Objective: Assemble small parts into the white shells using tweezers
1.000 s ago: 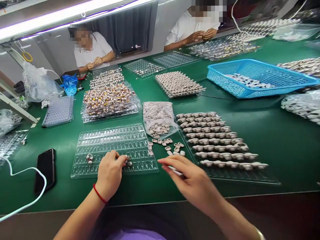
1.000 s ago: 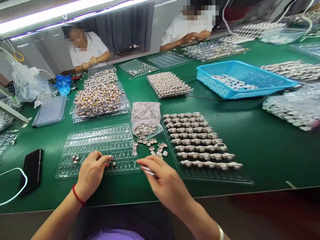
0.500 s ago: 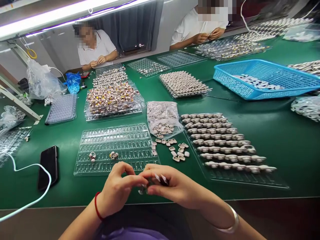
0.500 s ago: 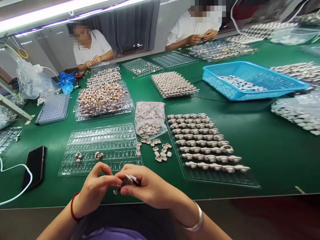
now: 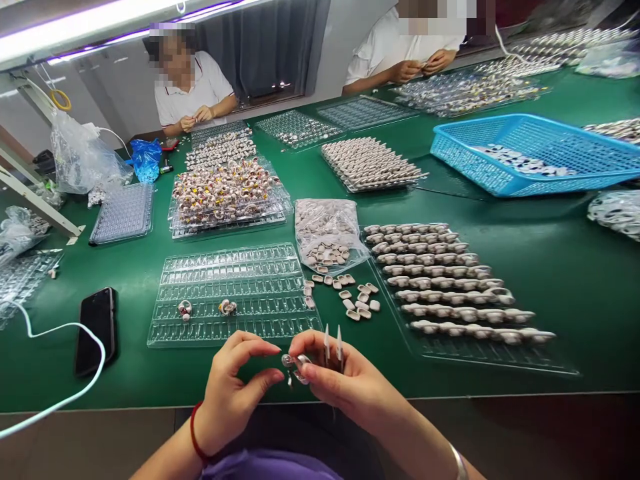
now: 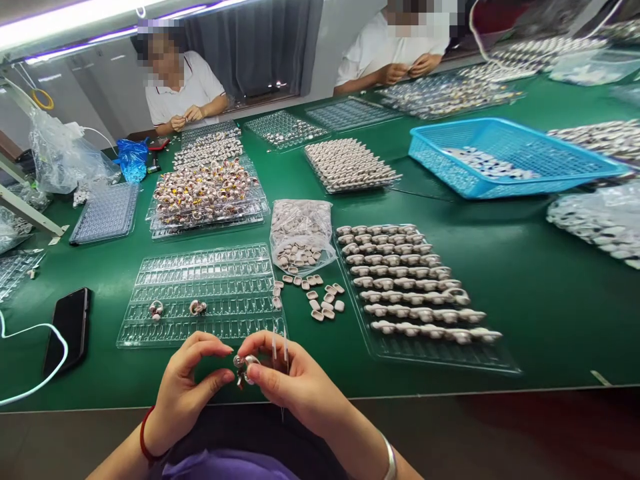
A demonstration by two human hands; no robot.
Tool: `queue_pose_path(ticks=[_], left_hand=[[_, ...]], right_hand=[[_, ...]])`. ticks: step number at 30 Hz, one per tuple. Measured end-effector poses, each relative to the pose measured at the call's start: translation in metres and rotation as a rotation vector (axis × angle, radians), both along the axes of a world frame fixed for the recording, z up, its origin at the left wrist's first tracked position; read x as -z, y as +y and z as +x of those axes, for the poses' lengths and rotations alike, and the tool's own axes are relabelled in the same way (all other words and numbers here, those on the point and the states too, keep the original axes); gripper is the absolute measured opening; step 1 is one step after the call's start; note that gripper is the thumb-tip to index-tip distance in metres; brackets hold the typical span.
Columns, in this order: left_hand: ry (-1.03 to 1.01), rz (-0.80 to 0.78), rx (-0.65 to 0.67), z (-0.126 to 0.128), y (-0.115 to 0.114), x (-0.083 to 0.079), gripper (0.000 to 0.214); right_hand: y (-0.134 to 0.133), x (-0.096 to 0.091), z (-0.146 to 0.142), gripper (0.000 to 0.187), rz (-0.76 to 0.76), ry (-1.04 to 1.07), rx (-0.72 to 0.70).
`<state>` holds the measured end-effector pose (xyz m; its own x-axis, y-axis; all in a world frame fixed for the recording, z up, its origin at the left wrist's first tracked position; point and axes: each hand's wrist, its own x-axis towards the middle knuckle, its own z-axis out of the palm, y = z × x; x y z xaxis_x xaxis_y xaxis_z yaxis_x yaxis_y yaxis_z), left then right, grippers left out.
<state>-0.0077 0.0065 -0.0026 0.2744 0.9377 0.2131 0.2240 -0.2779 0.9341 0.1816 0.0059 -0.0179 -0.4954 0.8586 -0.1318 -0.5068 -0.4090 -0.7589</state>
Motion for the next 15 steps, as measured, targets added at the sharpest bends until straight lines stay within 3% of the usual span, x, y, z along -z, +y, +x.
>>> queue_pose_path(ticks=[8, 12, 15], left_hand=[[-0.140, -0.238, 0.046, 0.003, 0.002, 0.003, 0.012], [-0.176, -0.304, 0.058, 0.002, 0.002, 0.002, 0.015], [-0.163, -0.252, 0.023, 0.003, 0.001, -0.001, 0.019]], right_hand=[[-0.003, -0.002, 0.001, 0.022, 0.049, -0.042, 0.013], [-0.007, -0.002, 0.000, 0.019, 0.183, -0.204, 0.133], [-0.012, 0.000, -0.004, 0.021, 0.240, -0.297, 0.257]])
